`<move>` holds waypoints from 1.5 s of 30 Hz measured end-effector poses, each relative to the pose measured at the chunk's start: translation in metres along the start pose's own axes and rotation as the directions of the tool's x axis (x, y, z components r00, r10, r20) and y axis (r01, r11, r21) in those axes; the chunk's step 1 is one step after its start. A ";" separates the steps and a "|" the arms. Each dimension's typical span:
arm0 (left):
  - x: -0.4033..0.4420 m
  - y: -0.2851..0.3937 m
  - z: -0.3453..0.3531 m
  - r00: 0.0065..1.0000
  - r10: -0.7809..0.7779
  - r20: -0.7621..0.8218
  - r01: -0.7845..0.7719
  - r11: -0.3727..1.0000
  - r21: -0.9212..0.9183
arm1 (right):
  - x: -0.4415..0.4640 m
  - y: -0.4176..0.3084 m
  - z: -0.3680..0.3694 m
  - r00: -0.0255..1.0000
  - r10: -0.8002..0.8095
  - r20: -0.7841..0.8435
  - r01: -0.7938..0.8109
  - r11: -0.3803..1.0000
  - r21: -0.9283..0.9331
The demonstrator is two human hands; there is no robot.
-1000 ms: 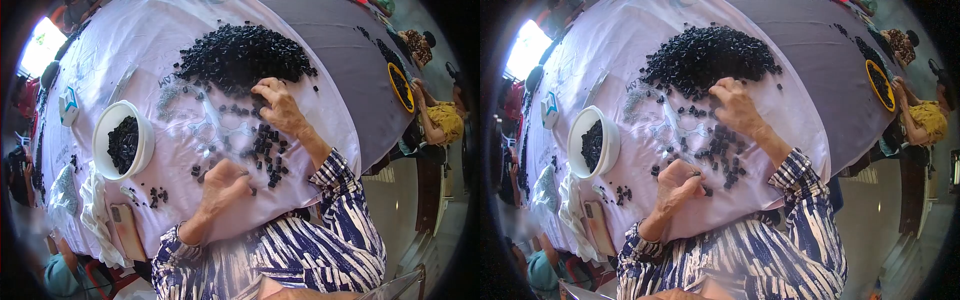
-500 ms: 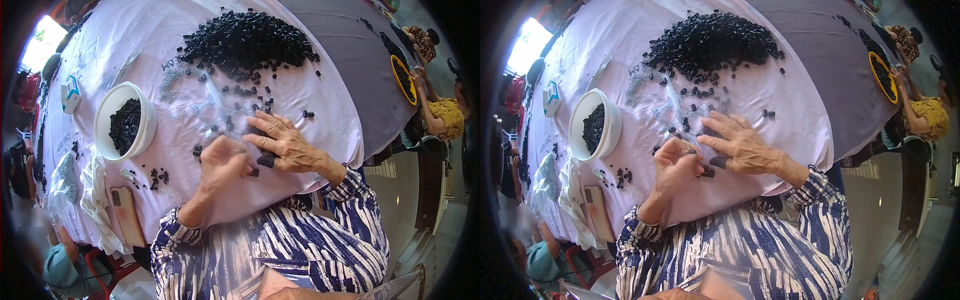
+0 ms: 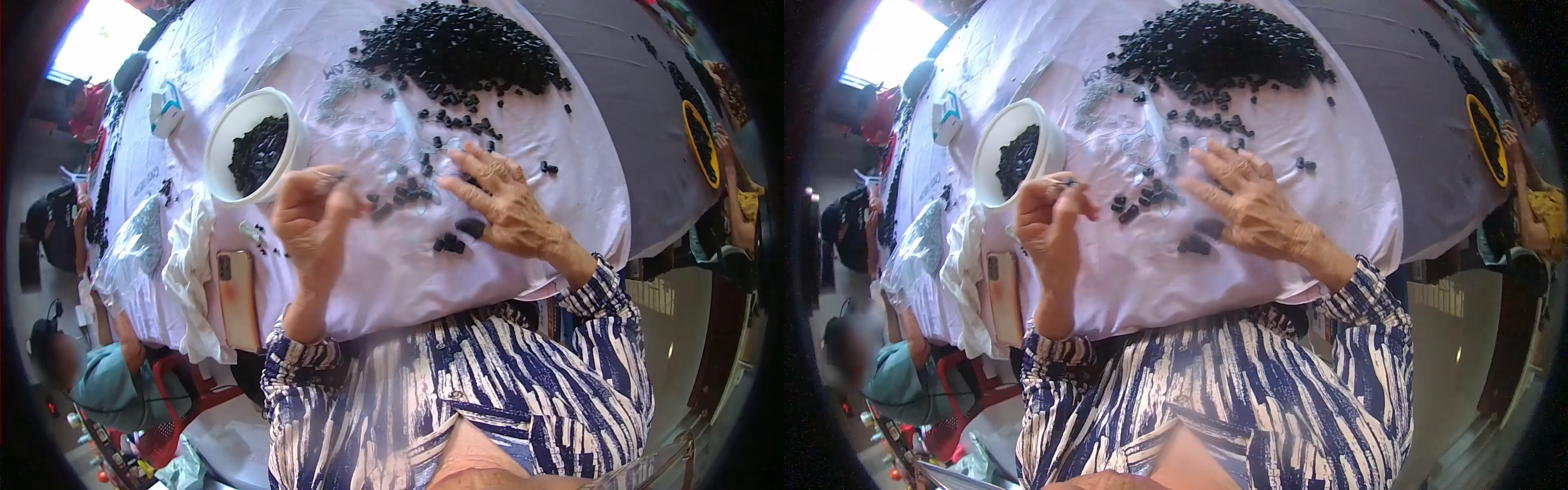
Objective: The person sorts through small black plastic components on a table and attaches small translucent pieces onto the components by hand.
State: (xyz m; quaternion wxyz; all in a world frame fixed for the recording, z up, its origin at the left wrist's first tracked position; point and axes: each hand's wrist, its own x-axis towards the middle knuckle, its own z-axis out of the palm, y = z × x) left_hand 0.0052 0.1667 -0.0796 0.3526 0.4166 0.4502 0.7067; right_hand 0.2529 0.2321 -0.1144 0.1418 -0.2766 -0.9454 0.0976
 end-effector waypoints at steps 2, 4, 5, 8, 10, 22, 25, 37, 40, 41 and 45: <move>0.010 0.013 -0.024 0.994 0.078 -0.082 -0.063 0.983 0.171 | 0.006 -0.023 0.004 0.995 -0.090 -0.031 0.093 0.993 0.079; 0.017 0.028 -0.038 0.982 0.120 -0.145 -0.076 0.957 0.279 | 0.013 -0.039 0.012 0.986 -0.167 -0.018 0.168 0.980 0.111; 0.021 0.030 -0.045 0.977 0.142 -0.160 -0.084 0.944 0.320 | 0.018 -0.044 0.015 0.979 -0.205 -0.015 0.205 0.971 0.123; 0.044 0.022 -0.074 0.968 0.230 -0.099 -0.145 0.838 0.527 | 0.036 -0.049 0.032 0.969 -0.247 -0.020 0.248 0.967 0.063; 0.058 0.019 -0.078 0.965 0.253 -0.066 -0.152 0.748 0.646 | 0.043 -0.049 0.027 0.963 -0.267 -0.040 0.268 0.963 0.015; 0.079 -0.010 -0.101 0.988 0.153 0.026 -0.108 0.556 0.824 | 0.006 0.010 0.009 0.992 -0.093 -0.090 0.084 0.992 -0.097; 0.069 0.007 -0.082 0.942 0.336 -0.004 -0.186 0.532 0.826 | 0.018 -0.002 0.007 0.987 -0.093 -0.127 0.090 0.995 -0.030; -0.054 0.119 0.013 -0.037 0.999 -0.014 -0.970 -0.032 0.240 | 0.009 -0.001 0.012 0.987 -0.147 -0.071 0.146 0.989 -0.018; -0.073 0.134 0.023 0.067 0.996 0.065 -0.994 0.061 0.092 | 0.018 -0.012 0.010 0.984 -0.160 -0.075 0.159 0.987 -0.023; -0.078 0.136 0.027 0.086 0.994 0.067 -0.995 0.082 0.062 | 0.023 -0.018 0.010 0.982 -0.176 -0.067 0.175 0.984 -0.021; -0.084 0.139 0.033 0.142 0.987 0.071 -0.990 0.141 0.014 | 0.022 -0.012 0.025 0.990 -0.137 0.013 0.138 0.983 -0.124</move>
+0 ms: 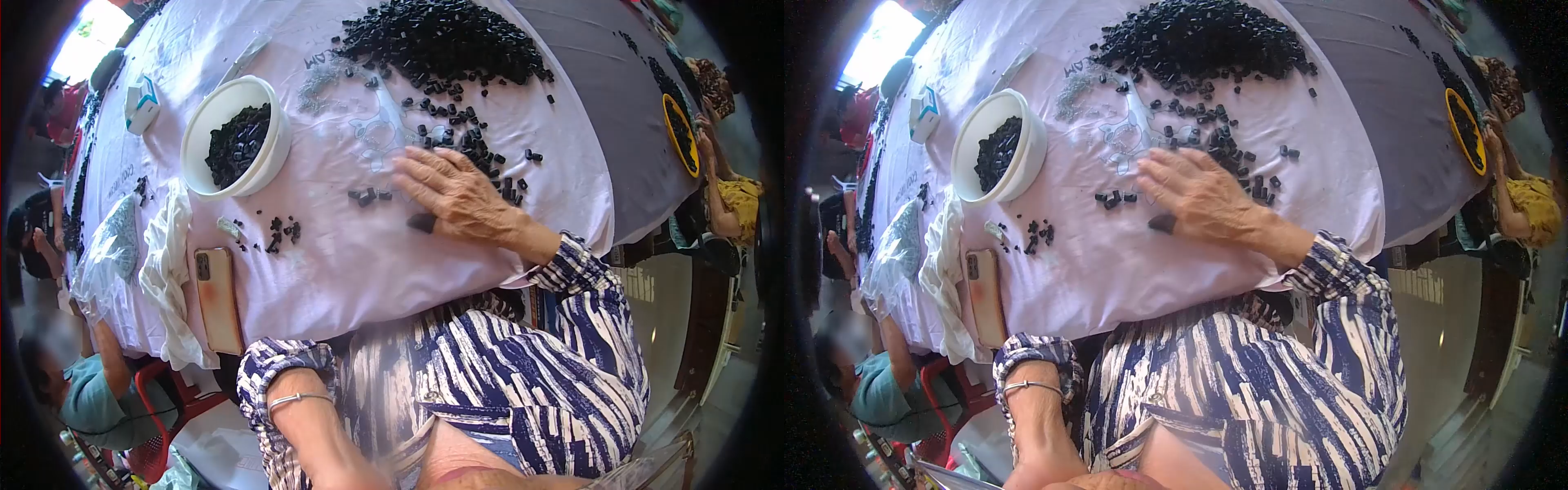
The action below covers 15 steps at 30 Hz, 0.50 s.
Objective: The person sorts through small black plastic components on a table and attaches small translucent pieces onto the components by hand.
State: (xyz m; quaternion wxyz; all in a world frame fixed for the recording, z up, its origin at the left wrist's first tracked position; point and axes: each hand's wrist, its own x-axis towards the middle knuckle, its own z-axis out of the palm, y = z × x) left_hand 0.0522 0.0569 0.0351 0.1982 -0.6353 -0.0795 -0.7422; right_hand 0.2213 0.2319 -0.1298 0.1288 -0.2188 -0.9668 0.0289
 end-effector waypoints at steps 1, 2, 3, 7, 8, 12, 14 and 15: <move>-0.001 0.000 0.000 1.000 -0.016 0.008 0.016 1.000 -0.005 | -0.003 0.002 -0.006 0.999 0.026 0.028 -0.025 0.999 -0.033; -0.004 -0.002 0.000 0.999 -0.032 0.013 0.032 0.999 -0.012 | -0.008 0.005 -0.006 0.998 0.067 0.005 -0.067 0.997 0.039; -0.006 -0.003 0.001 0.999 -0.048 0.023 0.049 0.998 -0.031 | -0.014 0.012 -0.008 0.998 0.049 0.035 -0.046 0.995 -0.089; -0.011 -0.008 0.004 0.993 -0.102 0.063 0.105 0.993 -0.047 | -0.018 0.038 -0.006 0.994 0.108 -0.035 -0.113 0.975 -0.190; -0.012 -0.009 0.004 0.991 -0.109 0.072 0.112 0.993 -0.047 | -0.016 0.035 -0.007 0.989 0.123 -0.077 -0.133 0.981 -0.142; -0.011 -0.012 0.003 0.991 -0.120 0.066 0.123 0.991 -0.055 | 0.010 0.003 -0.010 0.993 -0.005 -0.119 0.004 1.000 -0.012; -0.013 -0.016 0.005 0.988 -0.133 0.077 0.138 0.988 -0.065 | 0.022 -0.021 -0.006 0.992 -0.024 -0.126 0.043 0.987 0.153; -0.013 -0.015 0.005 0.987 -0.141 0.083 0.147 0.986 -0.074 | 0.028 -0.031 -0.004 0.992 -0.032 -0.125 0.050 0.988 0.145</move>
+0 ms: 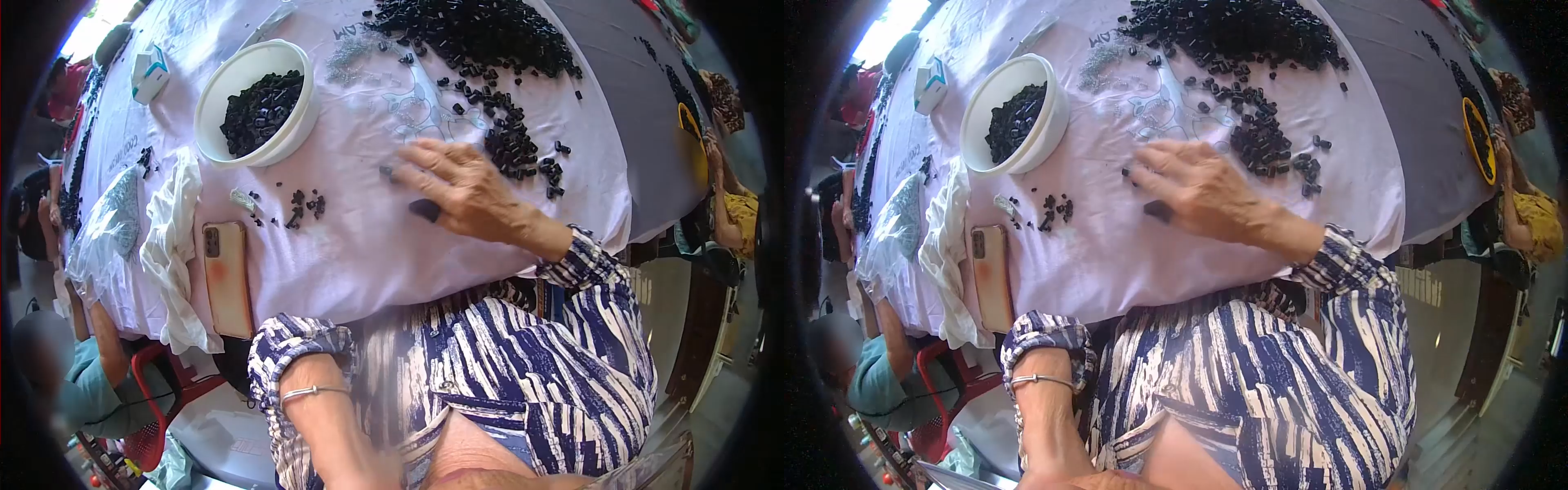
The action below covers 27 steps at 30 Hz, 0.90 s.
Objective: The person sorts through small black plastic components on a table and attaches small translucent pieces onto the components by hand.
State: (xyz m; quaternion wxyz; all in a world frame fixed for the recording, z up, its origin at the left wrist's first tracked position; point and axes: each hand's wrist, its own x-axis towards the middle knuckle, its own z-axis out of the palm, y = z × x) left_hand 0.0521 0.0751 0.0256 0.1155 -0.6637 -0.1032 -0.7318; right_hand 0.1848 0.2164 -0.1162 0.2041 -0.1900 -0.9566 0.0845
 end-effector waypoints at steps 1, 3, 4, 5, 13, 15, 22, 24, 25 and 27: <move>-0.001 0.001 0.001 1.000 -0.003 -0.004 0.003 1.000 0.002 | 0.005 -0.007 0.007 1.000 -0.008 0.002 0.008 1.000 -0.003; -0.001 -0.003 0.006 1.000 -0.019 0.008 0.019 1.000 -0.010 | 0.011 -0.017 0.012 0.998 -0.053 0.026 0.053 0.998 -0.014; -0.001 -0.006 0.006 1.000 -0.025 0.019 0.025 1.000 -0.015 | 0.011 -0.021 0.013 0.995 -0.087 0.050 0.088 0.996 -0.019; 0.002 -0.006 0.006 0.999 -0.027 0.016 0.028 1.000 -0.014 | 0.010 -0.024 0.014 0.990 -0.120 0.075 0.122 0.992 -0.025; -0.004 -0.022 0.015 0.991 -0.102 0.091 0.106 0.994 -0.040 | -0.027 -0.016 -0.009 0.986 -0.136 0.094 0.131 0.990 0.055; -0.005 -0.019 0.014 0.990 -0.104 0.094 0.108 0.993 -0.046 | -0.036 -0.012 -0.012 0.994 -0.082 0.073 0.076 0.994 0.076; 0.004 -0.003 0.005 0.999 -0.030 0.016 0.031 0.997 -0.065 | -0.046 -0.008 -0.016 0.998 0.006 0.065 -0.009 0.998 0.055; 0.005 0.002 0.002 1.000 -0.010 0.007 0.010 0.998 -0.066 | -0.054 -0.002 -0.017 0.995 0.025 0.093 -0.024 1.000 -0.014; 0.006 0.003 0.004 1.000 -0.009 0.000 0.009 0.997 -0.071 | -0.058 0.004 -0.024 0.991 0.101 0.087 -0.096 0.994 -0.060; 0.009 0.006 0.004 1.000 0.004 -0.007 -0.004 0.996 -0.089 | -0.064 0.011 -0.035 0.967 0.248 0.061 -0.237 0.960 -0.151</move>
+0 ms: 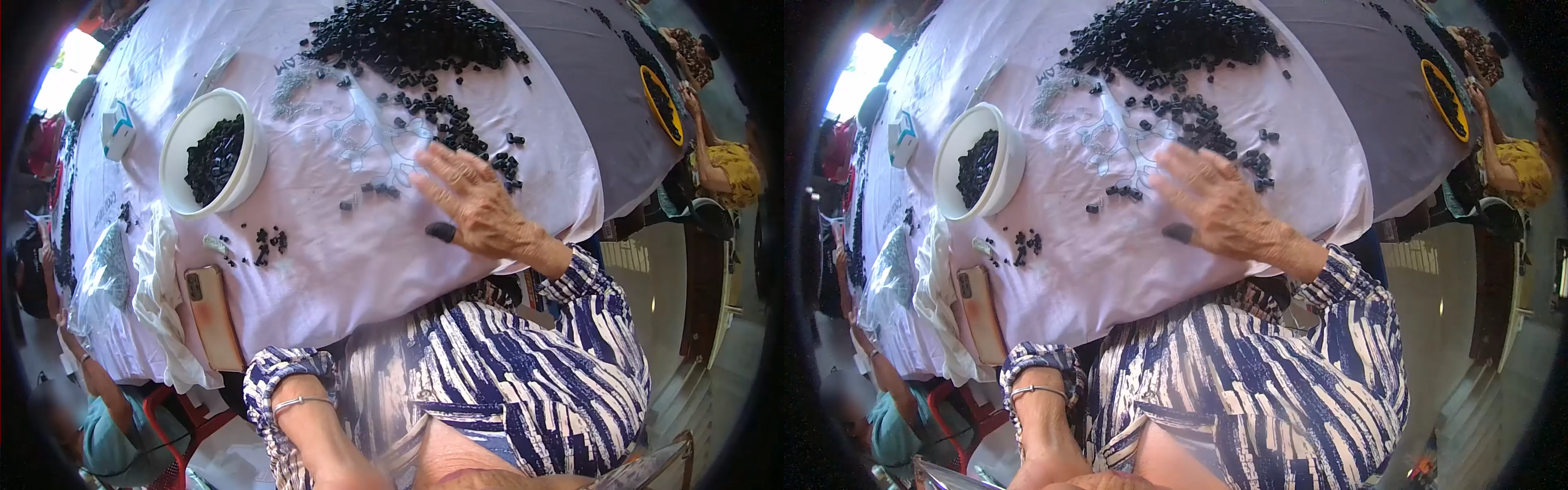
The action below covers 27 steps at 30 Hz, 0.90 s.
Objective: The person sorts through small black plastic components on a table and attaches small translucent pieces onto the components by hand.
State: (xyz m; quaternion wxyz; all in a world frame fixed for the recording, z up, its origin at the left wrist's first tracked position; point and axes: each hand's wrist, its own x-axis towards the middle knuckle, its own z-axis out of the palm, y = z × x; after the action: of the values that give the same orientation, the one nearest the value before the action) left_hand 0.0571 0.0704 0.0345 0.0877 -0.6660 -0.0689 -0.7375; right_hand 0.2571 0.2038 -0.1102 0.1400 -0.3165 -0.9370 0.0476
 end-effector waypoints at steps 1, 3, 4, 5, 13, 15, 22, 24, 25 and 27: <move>0.000 0.002 0.000 1.000 0.003 0.001 -0.003 1.000 0.005 | -0.004 0.009 0.000 0.999 0.036 0.003 -0.035 0.998 -0.043; 0.000 0.005 -0.001 1.000 0.010 -0.008 -0.010 1.000 -0.006 | -0.008 0.025 0.006 0.994 0.105 0.001 -0.104 0.986 -0.131; 0.000 0.007 -0.001 1.000 0.007 -0.006 -0.007 1.000 -0.008 | -0.006 0.032 0.007 0.995 0.102 -0.006 -0.102 0.985 -0.140; 0.001 0.006 0.001 1.000 0.006 -0.010 -0.006 1.000 -0.011 | -0.004 0.041 0.008 0.995 0.098 -0.007 -0.098 0.985 -0.141; 0.007 0.014 0.008 1.000 0.023 -0.001 -0.023 0.999 -0.024 | 0.042 0.059 0.011 0.998 0.058 -0.016 -0.059 0.995 -0.086; 0.008 0.014 0.009 1.000 0.024 0.005 -0.024 0.999 -0.025 | 0.057 0.054 0.018 1.000 -0.011 0.016 0.012 0.998 -0.061; 0.006 0.015 0.008 1.000 0.020 0.003 -0.020 0.999 -0.033 | 0.060 0.087 0.019 0.997 0.064 0.053 -0.052 0.977 -0.208; 0.005 0.014 0.007 1.000 0.015 0.003 -0.015 0.999 -0.043 | 0.052 0.090 0.013 0.998 0.060 0.011 -0.058 0.984 -0.167; 0.005 0.014 0.007 1.000 0.012 0.003 -0.012 0.999 -0.044 | 0.046 0.090 0.010 0.997 0.076 -0.003 -0.075 0.984 -0.162; 0.004 0.013 0.007 1.000 0.001 0.008 0.000 0.999 -0.047 | 0.033 0.087 0.004 0.992 0.117 -0.040 -0.121 0.986 -0.113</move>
State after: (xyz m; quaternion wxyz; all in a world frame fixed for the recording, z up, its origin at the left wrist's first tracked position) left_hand 0.0663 0.0594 0.0390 0.0720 -0.6708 -0.0517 -0.7363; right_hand 0.2811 0.2931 -0.1218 0.1338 -0.3801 -0.9152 -0.0036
